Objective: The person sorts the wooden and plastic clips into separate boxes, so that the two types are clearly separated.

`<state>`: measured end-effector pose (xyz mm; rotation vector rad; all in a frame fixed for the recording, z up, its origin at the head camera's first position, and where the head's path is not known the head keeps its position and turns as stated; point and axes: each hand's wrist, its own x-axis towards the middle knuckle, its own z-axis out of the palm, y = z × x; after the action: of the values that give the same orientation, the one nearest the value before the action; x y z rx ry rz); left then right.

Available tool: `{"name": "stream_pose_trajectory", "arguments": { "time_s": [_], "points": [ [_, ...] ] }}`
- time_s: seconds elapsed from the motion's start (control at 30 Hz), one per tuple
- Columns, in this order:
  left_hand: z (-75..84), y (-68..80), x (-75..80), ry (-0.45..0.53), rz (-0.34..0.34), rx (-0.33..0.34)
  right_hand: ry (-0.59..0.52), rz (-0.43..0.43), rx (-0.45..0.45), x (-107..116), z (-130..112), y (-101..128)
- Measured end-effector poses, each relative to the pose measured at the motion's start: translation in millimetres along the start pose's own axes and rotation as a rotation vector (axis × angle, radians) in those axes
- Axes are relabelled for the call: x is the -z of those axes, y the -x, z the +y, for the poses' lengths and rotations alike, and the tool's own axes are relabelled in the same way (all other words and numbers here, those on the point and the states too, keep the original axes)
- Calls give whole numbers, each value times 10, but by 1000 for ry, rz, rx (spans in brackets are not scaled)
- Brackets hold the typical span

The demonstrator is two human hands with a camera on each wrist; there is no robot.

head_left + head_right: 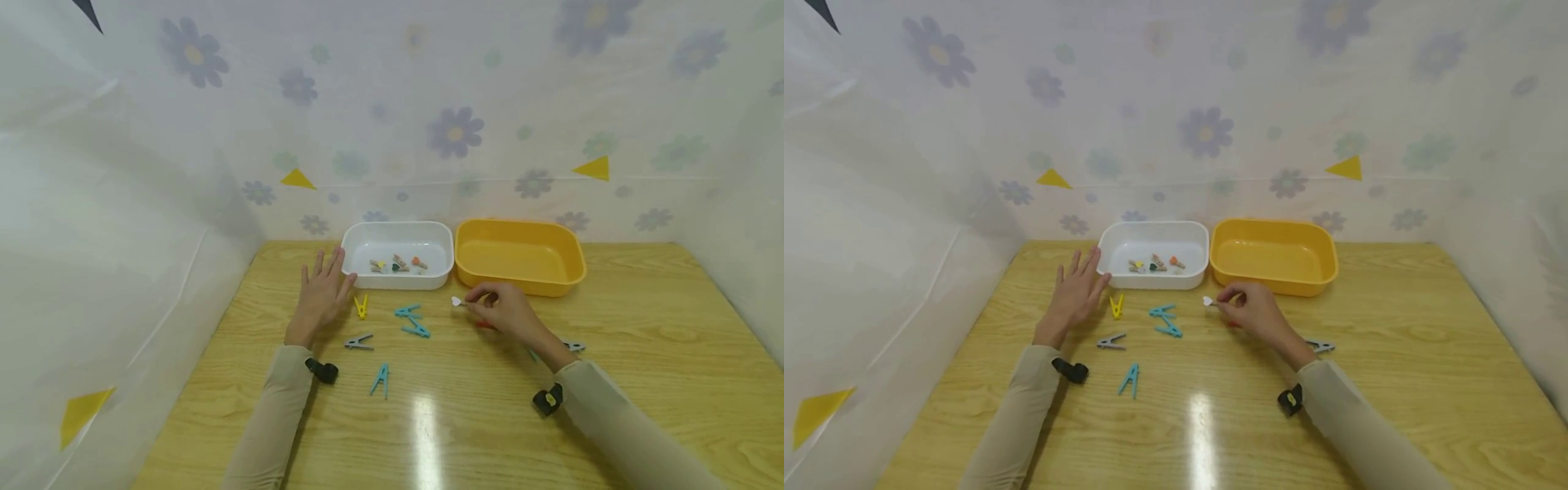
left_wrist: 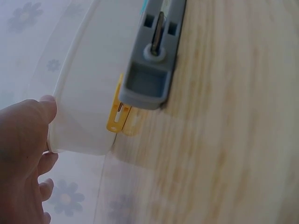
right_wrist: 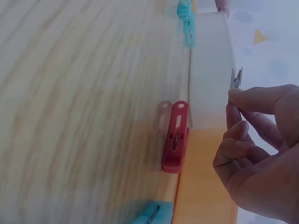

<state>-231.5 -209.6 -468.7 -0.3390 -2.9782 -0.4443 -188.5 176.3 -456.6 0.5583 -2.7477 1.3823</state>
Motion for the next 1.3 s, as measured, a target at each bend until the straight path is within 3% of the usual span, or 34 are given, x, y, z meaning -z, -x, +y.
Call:
{"name": "stream_pose_trajectory", "arguments": {
  "time_s": [0.73, 1.3],
  "points": [
    [-12, -5, -1, -16, -17, -2, -41, 56, 59, -47, -227, -223],
    [-9, -3, 4, -4, -14, -3, -93, 78, 41, -116, -324, -501]
  ]
}}
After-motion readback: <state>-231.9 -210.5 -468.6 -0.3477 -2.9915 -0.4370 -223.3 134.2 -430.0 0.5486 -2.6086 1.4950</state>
